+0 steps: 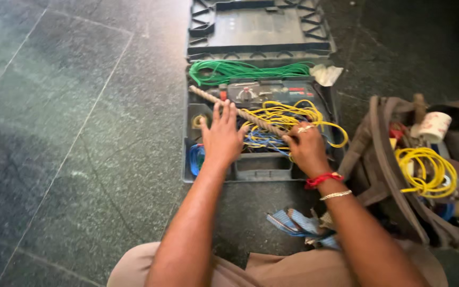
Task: The person sorts various electrical tools and components by moving a power drill, organizing coils of yellow and green wire, and picking through small items in a toolkit and a tool bag while sitting on the floor.
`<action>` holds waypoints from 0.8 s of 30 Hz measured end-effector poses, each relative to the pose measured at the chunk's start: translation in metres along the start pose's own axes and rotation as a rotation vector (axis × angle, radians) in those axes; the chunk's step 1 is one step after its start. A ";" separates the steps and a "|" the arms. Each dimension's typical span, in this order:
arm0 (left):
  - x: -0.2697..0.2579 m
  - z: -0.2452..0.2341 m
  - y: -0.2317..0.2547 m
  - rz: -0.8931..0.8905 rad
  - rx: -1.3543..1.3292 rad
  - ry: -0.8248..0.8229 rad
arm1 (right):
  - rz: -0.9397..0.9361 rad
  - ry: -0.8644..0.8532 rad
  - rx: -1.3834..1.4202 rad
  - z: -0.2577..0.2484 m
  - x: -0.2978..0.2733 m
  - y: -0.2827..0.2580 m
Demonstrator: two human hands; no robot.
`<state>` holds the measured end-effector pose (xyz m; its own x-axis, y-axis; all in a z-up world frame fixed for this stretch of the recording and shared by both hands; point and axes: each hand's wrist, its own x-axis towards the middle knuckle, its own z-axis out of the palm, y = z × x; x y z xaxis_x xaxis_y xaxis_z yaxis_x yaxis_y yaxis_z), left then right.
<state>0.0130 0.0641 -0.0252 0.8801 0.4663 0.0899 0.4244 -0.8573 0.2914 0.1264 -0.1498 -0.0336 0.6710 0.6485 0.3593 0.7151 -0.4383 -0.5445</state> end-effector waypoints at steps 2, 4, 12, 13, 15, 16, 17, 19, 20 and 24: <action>0.001 -0.003 0.002 0.000 0.012 -0.001 | -0.034 0.029 -0.003 0.000 -0.002 -0.001; 0.001 -0.003 0.007 0.011 -0.012 0.055 | -0.050 0.038 0.003 -0.002 -0.001 -0.004; 0.012 0.009 0.010 0.067 0.081 0.031 | -0.048 -0.065 -0.211 -0.004 0.005 -0.019; 0.013 0.011 0.009 0.068 0.075 0.034 | -0.042 -0.110 -0.231 -0.005 0.009 -0.019; 0.014 0.013 0.008 0.068 0.055 0.034 | -0.031 -0.200 -0.276 -0.008 0.015 -0.017; 0.013 0.013 0.007 0.067 0.041 0.031 | -0.025 -0.215 -0.282 -0.010 0.015 -0.017; 0.014 0.012 0.006 0.061 0.029 0.033 | -0.028 -0.230 -0.288 -0.011 0.018 -0.018; 0.014 0.014 0.010 0.042 0.027 0.045 | -0.027 -0.258 -0.301 -0.012 0.021 -0.019; 0.014 0.015 0.010 0.034 0.028 0.048 | -0.024 -0.271 -0.309 -0.012 0.022 -0.020; 0.011 0.026 0.006 0.049 0.071 0.044 | 0.051 -0.392 -0.409 -0.011 0.028 -0.019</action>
<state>0.0303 0.0583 -0.0478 0.8905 0.4313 0.1447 0.3966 -0.8918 0.2175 0.1342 -0.1304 -0.0046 0.6395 0.7687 -0.0105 0.7538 -0.6296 -0.1883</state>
